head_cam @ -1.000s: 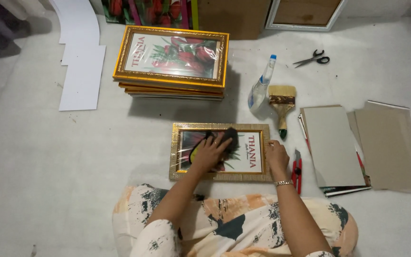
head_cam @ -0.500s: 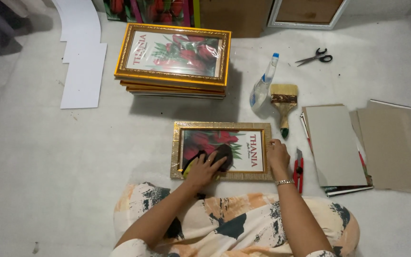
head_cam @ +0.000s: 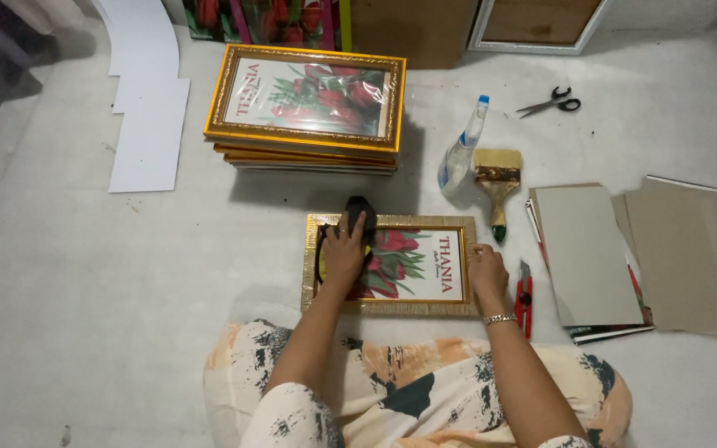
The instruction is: Finishing a picture frame by cleaning the glass, brushing the backboard, and trimming the backing material.
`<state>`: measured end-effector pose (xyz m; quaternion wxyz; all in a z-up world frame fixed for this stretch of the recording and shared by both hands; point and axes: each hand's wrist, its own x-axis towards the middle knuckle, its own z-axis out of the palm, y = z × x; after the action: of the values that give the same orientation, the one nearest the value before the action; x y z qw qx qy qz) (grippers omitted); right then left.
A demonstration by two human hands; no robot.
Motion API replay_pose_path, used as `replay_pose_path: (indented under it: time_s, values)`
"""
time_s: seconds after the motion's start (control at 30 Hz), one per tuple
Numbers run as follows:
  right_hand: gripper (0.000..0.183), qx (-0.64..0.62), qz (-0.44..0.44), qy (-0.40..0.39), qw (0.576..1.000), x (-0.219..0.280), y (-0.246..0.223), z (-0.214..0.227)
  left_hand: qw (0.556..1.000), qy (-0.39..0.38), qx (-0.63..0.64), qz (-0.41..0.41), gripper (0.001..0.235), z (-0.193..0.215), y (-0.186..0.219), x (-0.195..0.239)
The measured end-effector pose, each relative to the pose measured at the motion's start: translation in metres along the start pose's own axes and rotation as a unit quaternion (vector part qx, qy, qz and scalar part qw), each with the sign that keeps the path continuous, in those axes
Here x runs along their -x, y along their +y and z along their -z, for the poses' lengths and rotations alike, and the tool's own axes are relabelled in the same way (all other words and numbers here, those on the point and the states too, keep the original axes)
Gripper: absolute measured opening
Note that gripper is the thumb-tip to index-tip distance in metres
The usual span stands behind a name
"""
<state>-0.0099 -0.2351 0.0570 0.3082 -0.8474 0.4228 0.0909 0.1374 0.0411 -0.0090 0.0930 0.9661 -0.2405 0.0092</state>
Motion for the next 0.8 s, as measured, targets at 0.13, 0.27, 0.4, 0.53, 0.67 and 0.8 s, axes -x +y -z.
replay_pose_path:
  time_s: [0.13,0.27,0.4,0.53,0.67,0.8]
  values:
    - [0.040,0.018,0.031,0.004,0.999,-0.018,0.018,-0.014,0.993,-0.063,-0.053,-0.079,0.084,0.009,-0.025,0.034]
    - [0.041,0.020,0.019,0.003,1.000,-0.009,0.011,-0.010,0.987,-0.093,-0.044,-0.120,0.070,0.017,-0.039,0.095]
    - [0.041,0.003,0.030,0.007,1.000,-0.014,0.015,-0.013,0.993,-0.037,-0.028,-0.112,0.069,0.016,-0.048,0.103]
    - [0.039,0.003,0.021,0.006,1.000,0.000,0.005,-0.006,0.997,0.003,-0.043,-0.064,0.076,0.038,-0.034,0.064]
    - [0.040,-0.008,0.029,0.013,0.999,0.003,0.002,-0.002,0.993,0.086,-0.071,0.028,0.077,0.008,-0.033,0.011]
    - [0.041,-0.016,0.032,0.013,0.999,-0.003,0.011,-0.008,0.991,0.102,-0.043,0.071,0.076,-0.006,-0.033,-0.001]
